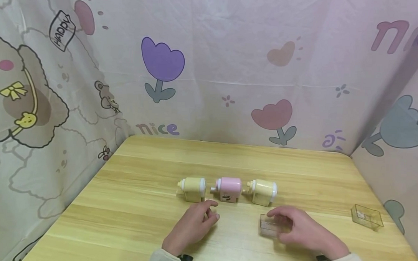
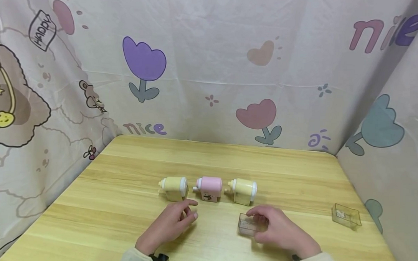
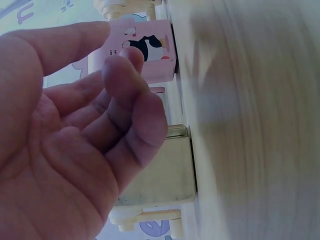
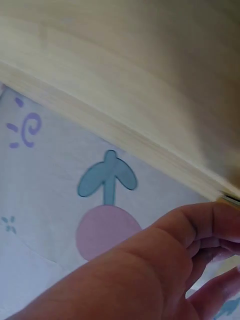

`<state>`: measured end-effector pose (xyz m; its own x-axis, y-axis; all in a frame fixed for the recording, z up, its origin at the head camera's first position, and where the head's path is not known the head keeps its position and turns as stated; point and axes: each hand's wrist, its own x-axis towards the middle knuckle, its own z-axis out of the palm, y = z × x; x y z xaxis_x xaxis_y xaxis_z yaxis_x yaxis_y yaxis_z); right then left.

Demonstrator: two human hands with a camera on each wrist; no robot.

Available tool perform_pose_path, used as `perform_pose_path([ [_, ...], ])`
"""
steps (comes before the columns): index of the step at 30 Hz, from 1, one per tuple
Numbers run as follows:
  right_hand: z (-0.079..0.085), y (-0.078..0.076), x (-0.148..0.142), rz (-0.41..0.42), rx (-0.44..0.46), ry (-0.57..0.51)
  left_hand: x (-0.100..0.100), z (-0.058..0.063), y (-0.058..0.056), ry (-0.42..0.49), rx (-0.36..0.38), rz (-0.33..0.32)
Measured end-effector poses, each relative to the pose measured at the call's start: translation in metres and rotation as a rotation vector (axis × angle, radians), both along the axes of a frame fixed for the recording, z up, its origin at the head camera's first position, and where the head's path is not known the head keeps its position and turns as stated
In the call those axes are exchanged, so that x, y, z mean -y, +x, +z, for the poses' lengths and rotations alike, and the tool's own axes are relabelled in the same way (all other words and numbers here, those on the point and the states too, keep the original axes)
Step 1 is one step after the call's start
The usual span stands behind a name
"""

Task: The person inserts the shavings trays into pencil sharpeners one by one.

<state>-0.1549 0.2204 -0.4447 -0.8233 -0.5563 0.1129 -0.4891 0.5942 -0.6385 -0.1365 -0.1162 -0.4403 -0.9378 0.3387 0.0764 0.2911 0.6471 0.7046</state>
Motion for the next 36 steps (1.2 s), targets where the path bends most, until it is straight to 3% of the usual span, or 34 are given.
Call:
perform_pose_path([
  [13, -0.005, -0.001, 0.024, 0.03, -0.046, -0.057, -0.007, -0.002, -0.001, -0.017, 0.002, -0.01],
  [18, -0.005, -0.003, 0.03, 0.019, -0.026, -0.061, -0.015, -0.001, 0.0, -0.066, -0.044, -0.022],
  [22, -0.007, -0.006, 0.035, 0.023, -0.048, -0.052, -0.019, 0.002, 0.003, -0.135, -0.122, -0.051],
  [27, -0.008, -0.009, 0.041, 0.06, -0.092, -0.037, -0.017, 0.01, 0.002, -0.194, -0.328, -0.098],
  [31, -0.006, -0.012, 0.045, 0.091, -0.101, -0.031, -0.019, 0.017, -0.01, -0.191, -0.475, -0.087],
  [36, -0.005, -0.014, 0.046, 0.099, -0.062, -0.012, -0.022, 0.019, -0.027, -0.188, -0.531, -0.055],
])
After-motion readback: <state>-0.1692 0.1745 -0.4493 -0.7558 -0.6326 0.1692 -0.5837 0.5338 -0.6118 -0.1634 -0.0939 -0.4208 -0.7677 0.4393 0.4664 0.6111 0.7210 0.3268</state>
